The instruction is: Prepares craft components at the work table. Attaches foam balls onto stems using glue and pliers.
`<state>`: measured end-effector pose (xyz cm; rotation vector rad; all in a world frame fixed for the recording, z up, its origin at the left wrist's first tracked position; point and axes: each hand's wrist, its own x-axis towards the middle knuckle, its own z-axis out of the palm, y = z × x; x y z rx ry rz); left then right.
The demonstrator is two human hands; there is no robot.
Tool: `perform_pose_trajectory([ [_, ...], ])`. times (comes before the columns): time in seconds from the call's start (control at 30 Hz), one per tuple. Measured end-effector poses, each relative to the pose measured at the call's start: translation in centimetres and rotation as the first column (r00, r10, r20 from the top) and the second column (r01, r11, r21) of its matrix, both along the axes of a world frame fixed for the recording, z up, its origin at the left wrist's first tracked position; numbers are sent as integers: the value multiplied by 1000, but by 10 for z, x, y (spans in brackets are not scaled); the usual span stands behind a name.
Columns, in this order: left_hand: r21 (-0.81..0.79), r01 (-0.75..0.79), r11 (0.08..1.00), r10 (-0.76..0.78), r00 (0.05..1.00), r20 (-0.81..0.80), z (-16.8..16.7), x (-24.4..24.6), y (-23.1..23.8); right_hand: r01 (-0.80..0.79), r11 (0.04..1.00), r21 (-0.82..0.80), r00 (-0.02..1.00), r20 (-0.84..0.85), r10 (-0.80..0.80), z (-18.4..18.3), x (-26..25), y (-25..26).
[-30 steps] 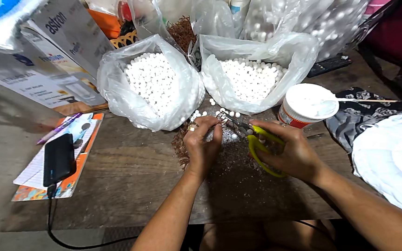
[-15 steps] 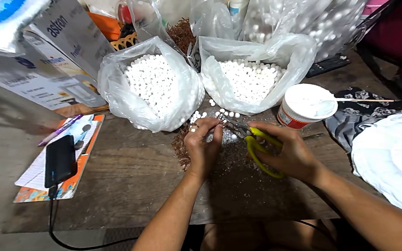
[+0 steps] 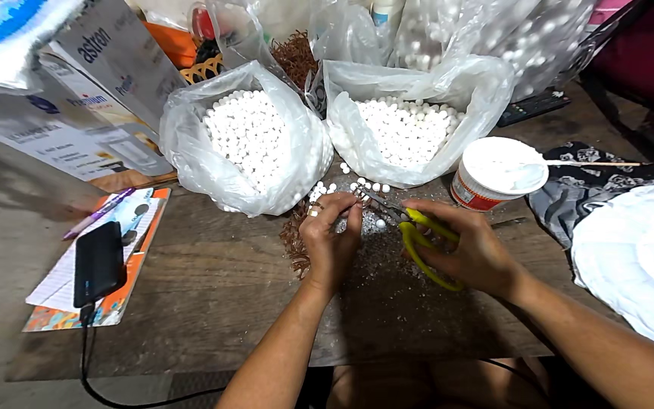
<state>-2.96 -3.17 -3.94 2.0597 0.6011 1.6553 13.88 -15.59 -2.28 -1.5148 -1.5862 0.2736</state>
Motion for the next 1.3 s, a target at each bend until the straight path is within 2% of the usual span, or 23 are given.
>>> perform_pose_trajectory([
  [0.2,30,0,1000,0,1000,-1,-1,0,0,9,999,-49,997,-82,-13,1,-4,-3],
  [0.47,15,-5,1000,5,1000,3,-1,0,-2,-7,1000,16,991,-136,9,-5,-7,-3],
  [1.03,67,-24,997,24,1000,-10,-1,0,-2,-52,998,24,985,-163,55,-2,-6,-6],
  [1.2,92,-5,996,8,999,-33,-1,-1,-2,-51,999,1,985,-167,50,-2,-5,-6],
  [1.3,119,58,991,-52,997,-52,-1,-2,-3,-27,999,-21,985,-170,23,-3,-4,-4],
])
